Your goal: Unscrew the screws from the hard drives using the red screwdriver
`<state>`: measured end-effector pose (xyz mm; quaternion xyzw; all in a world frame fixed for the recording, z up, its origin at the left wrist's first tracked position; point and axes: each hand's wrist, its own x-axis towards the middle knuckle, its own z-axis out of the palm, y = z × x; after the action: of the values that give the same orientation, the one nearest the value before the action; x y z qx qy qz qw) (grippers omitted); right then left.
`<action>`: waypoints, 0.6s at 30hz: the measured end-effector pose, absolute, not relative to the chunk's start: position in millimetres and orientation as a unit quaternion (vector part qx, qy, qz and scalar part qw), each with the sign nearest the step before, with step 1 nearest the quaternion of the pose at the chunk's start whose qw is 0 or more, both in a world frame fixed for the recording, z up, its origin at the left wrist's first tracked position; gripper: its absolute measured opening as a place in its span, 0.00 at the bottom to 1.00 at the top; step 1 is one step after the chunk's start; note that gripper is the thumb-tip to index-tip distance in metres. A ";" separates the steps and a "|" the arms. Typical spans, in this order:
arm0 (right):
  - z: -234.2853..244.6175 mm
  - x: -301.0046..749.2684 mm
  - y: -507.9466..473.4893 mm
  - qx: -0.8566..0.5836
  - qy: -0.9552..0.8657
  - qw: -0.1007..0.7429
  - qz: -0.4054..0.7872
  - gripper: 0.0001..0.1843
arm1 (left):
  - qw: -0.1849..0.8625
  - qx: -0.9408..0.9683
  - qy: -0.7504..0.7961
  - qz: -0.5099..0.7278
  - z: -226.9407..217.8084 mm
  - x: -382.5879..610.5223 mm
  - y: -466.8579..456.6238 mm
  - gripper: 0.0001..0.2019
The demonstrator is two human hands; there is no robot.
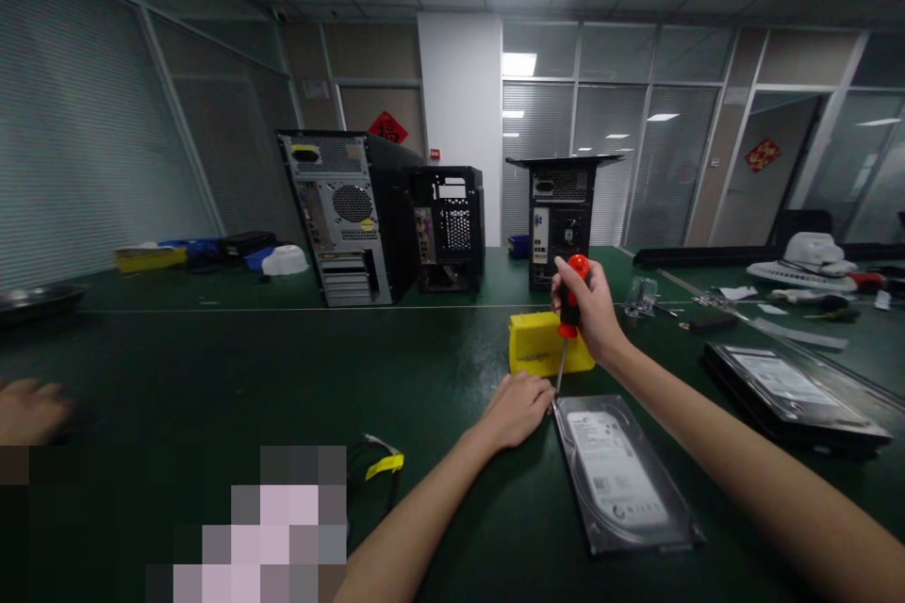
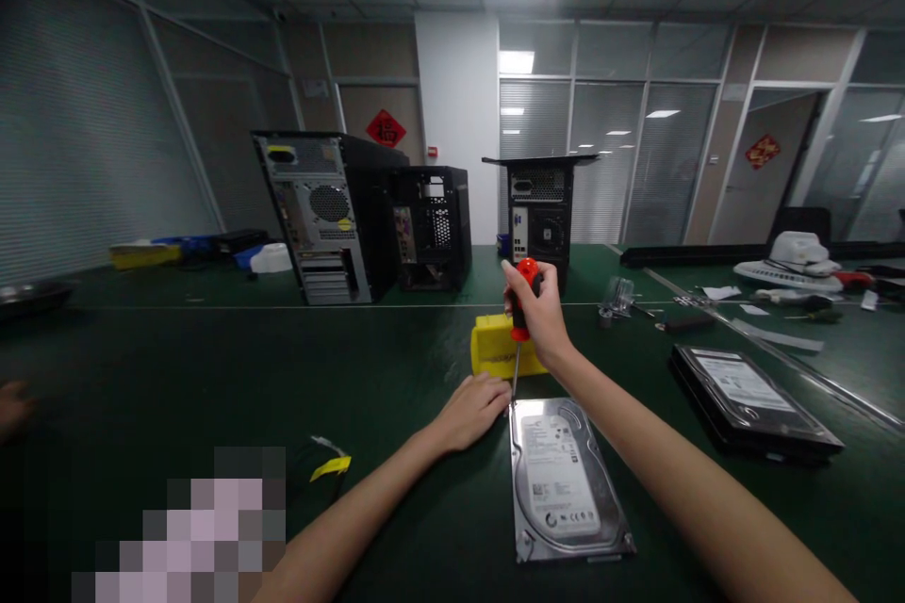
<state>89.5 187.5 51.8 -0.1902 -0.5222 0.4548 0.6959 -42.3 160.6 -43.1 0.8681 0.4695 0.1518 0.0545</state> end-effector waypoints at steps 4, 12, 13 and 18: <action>53.2 90.6 189.2 -0.160 -0.509 0.682 0.501 0.15 | 0.056 0.868 0.471 0.149 -42.8 -42.0 161.1 0.18; 52.2 85.4 189.6 -0.165 -0.494 0.701 0.487 0.15 | 0.071 0.865 0.470 0.160 -43.1 -41.9 160.4 0.16; 52.3 84.7 188.9 -0.171 -0.495 0.701 0.485 0.16 | 0.080 0.860 0.474 0.170 -42.9 -41.9 160.3 0.15; 55.0 84.2 184.8 -0.161 -0.509 0.692 0.486 0.15 | 0.136 0.835 0.483 0.224 -42.5 -44.0 162.7 0.12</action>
<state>84.2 184.8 55.0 -0.1611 -0.5091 0.4860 0.6919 -44.0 162.7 -42.5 0.8353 0.4834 0.2241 0.1358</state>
